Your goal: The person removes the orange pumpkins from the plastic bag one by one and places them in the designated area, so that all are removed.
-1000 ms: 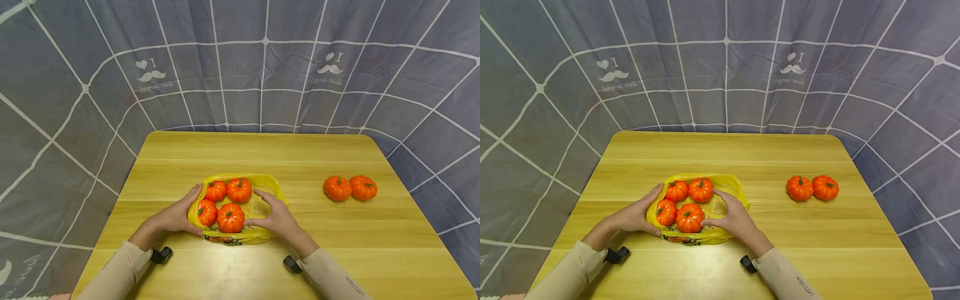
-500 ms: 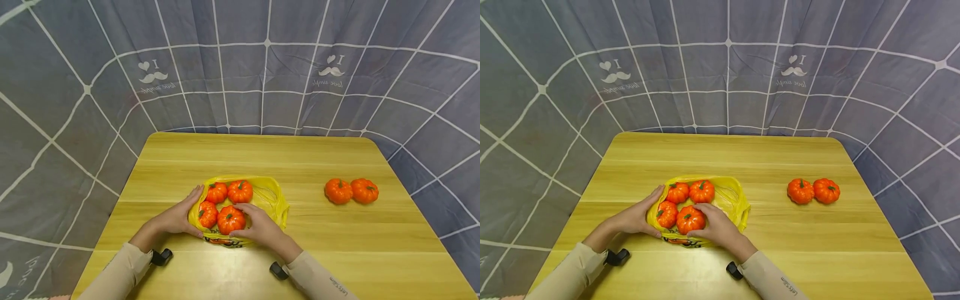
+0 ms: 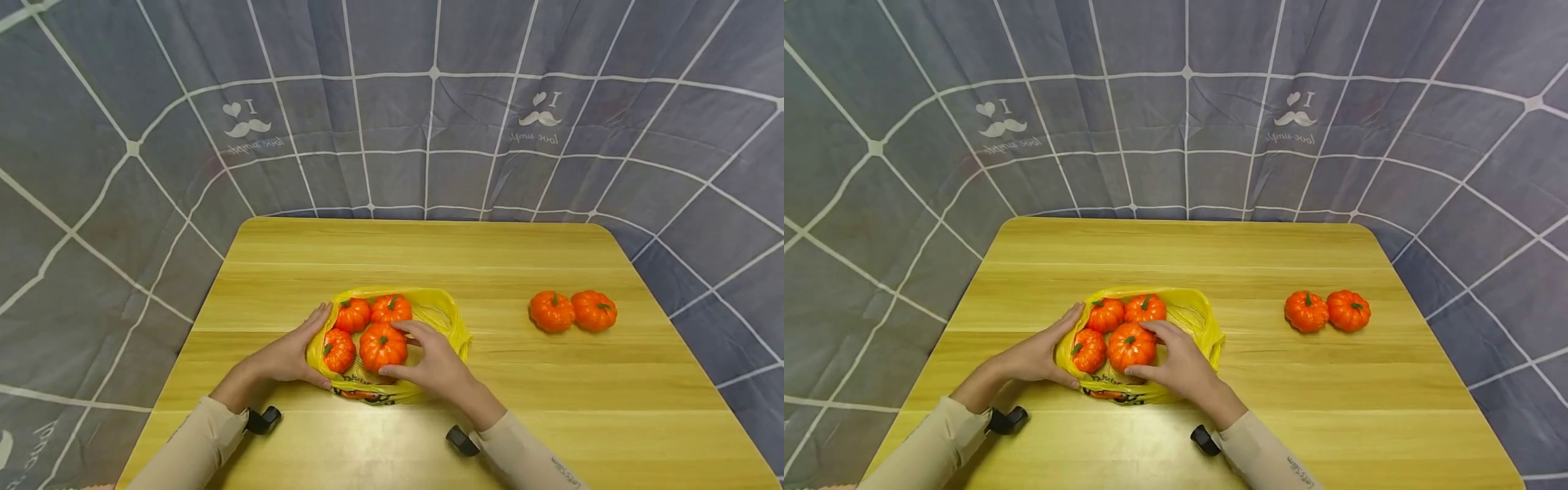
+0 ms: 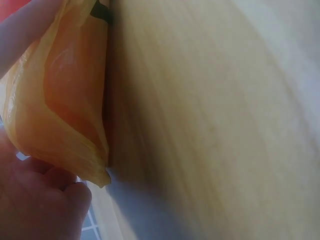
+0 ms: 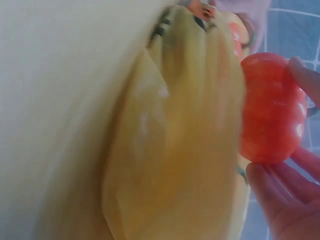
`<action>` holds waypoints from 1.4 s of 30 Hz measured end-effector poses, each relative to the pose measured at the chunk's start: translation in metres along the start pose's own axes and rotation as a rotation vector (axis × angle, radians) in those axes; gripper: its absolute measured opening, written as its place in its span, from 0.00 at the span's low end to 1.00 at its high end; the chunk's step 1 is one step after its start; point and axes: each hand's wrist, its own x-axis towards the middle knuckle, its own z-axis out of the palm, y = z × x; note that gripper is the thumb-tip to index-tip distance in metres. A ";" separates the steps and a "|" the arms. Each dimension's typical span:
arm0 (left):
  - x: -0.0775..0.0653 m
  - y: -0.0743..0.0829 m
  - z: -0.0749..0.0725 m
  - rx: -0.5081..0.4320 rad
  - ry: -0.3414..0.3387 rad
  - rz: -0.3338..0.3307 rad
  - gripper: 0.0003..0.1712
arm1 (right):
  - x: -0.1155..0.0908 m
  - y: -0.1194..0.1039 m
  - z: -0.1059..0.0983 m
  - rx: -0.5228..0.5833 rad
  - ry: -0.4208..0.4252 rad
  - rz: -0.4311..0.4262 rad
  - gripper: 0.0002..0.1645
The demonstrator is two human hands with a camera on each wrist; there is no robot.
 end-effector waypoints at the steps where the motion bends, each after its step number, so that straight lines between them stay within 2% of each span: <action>1: 0.000 0.000 0.000 -0.001 0.000 0.000 0.82 | 0.000 -0.001 -0.003 0.005 0.015 0.000 0.45; 12: 0.000 -0.002 0.000 -0.008 0.003 0.002 0.82 | -0.003 0.010 -0.050 -0.008 0.181 0.088 0.45; 19: 0.001 -0.004 0.000 0.001 0.002 0.017 0.82 | -0.012 0.036 -0.088 -0.012 0.317 0.211 0.48; 27: 0.001 -0.007 0.000 -0.003 0.003 0.010 0.82 | -0.029 0.074 -0.124 -0.096 0.421 0.358 0.51; 30: 0.002 -0.007 0.000 0.002 0.005 0.005 0.82 | -0.035 0.083 -0.131 -0.180 0.447 0.385 0.50; 34: 0.002 -0.009 0.001 0.008 0.008 0.002 0.82 | -0.038 0.090 -0.132 -0.308 0.446 0.372 0.49; 40: 0.002 -0.010 0.001 0.006 0.005 0.008 0.82 | -0.038 0.094 -0.129 -0.395 0.411 0.387 0.48; 42: 0.002 -0.010 0.001 0.007 0.007 0.007 0.82 | -0.037 0.095 -0.129 -0.421 0.410 0.359 0.48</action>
